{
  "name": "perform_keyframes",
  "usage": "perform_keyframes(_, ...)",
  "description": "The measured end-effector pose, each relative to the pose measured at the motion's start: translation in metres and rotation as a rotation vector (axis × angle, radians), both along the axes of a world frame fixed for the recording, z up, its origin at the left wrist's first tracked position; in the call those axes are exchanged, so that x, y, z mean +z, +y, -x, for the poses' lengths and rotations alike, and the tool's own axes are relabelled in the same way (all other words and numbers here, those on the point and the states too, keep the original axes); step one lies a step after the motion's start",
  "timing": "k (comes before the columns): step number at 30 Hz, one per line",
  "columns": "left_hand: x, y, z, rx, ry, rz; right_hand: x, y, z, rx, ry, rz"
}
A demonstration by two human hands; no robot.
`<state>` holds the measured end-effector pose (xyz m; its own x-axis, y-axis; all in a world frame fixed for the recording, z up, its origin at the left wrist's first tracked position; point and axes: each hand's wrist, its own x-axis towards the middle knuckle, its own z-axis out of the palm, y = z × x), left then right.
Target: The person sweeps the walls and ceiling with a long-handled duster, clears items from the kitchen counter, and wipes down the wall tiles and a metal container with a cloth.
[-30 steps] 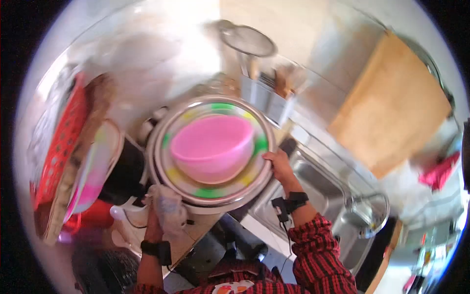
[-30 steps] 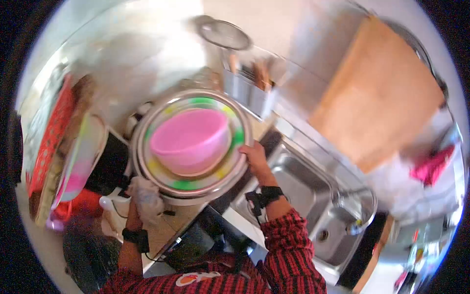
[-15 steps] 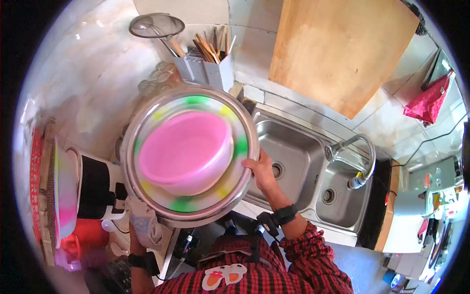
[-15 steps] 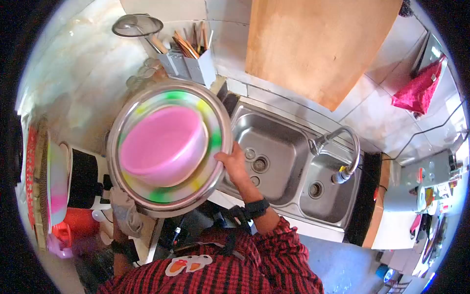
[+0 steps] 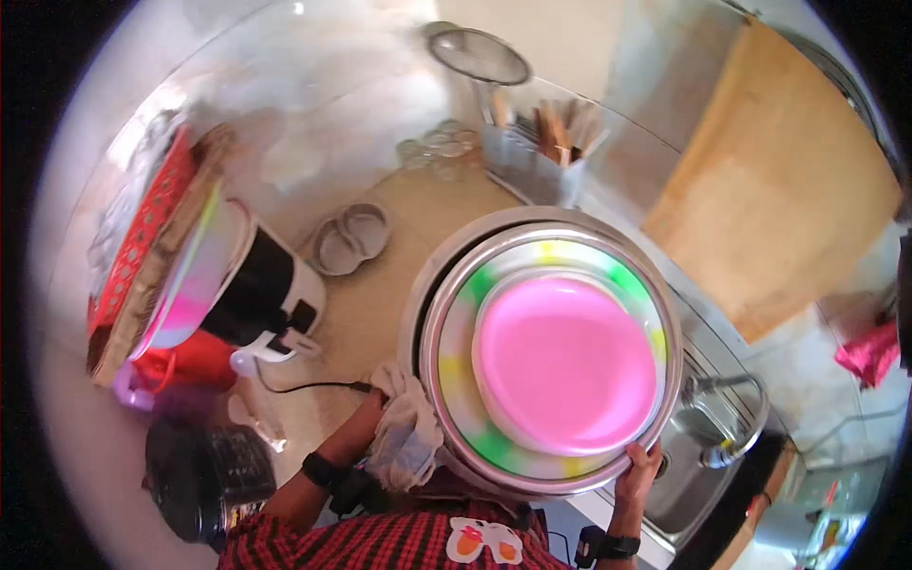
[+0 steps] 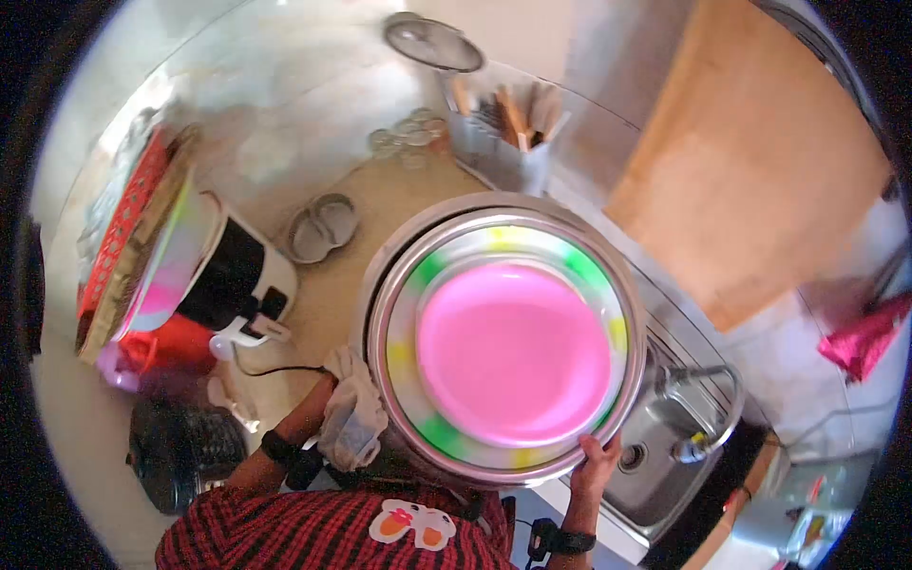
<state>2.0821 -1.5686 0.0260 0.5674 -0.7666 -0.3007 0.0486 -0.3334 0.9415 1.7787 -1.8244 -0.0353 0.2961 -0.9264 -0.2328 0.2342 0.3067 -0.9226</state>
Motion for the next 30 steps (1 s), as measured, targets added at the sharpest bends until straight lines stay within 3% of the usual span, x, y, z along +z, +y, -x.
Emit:
perform_keyframes(2, -0.002, -0.012, 0.010, -0.098, 0.047, -0.002, -0.006, 0.012, 0.032, -0.062, 0.056, 0.000)
perform_keyframes(6, -0.034, -0.032, 0.016, -0.292, -0.102, -0.045, -0.026, 0.041, 0.077, -0.237, 0.072, -0.043)
perform_keyframes(10, -0.019, -0.064, 0.034, -0.293, 0.171, -0.125, -0.045, 0.068, 0.098, -0.319, 0.073, -0.144)
perform_keyframes(12, -0.012, -0.077, 0.045, -0.291, 0.146, -0.210, -0.065, 0.078, 0.105, -0.354, 0.071, -0.126)
perform_keyframes(14, -0.023, -0.085, 0.045, -0.208, 0.355, -0.258, -0.077, 0.084, 0.110, -0.372, 0.103, -0.165)
perform_keyframes(15, -0.045, -0.086, 0.037, -0.354, 0.151, -0.304, -0.084, 0.085, 0.110, -0.406, 0.095, -0.169)
perform_keyframes(16, -0.056, -0.088, 0.035, -0.338, 0.233, -0.313, -0.086, 0.086, 0.113, -0.404, 0.101, -0.168)
perform_keyframes(21, -0.065, -0.105, 0.039, -0.354, 0.359, -0.341, -0.080, 0.048, 0.109, -0.349, 0.195, -0.121)
perform_keyframes(23, -0.065, -0.110, 0.040, -0.260, 0.416, -0.310, -0.085, 0.031, 0.107, -0.283, 0.205, -0.094)
perform_keyframes(27, -0.099, -0.120, 0.014, -0.303, 0.603, -0.149, -0.096, 0.001, 0.092, -0.250, 0.103, -0.065)
perform_keyframes(30, -0.077, -0.145, 0.027, -0.174, 0.586, -0.257, -0.121, -0.021, 0.072, -0.318, -0.035, -0.040)
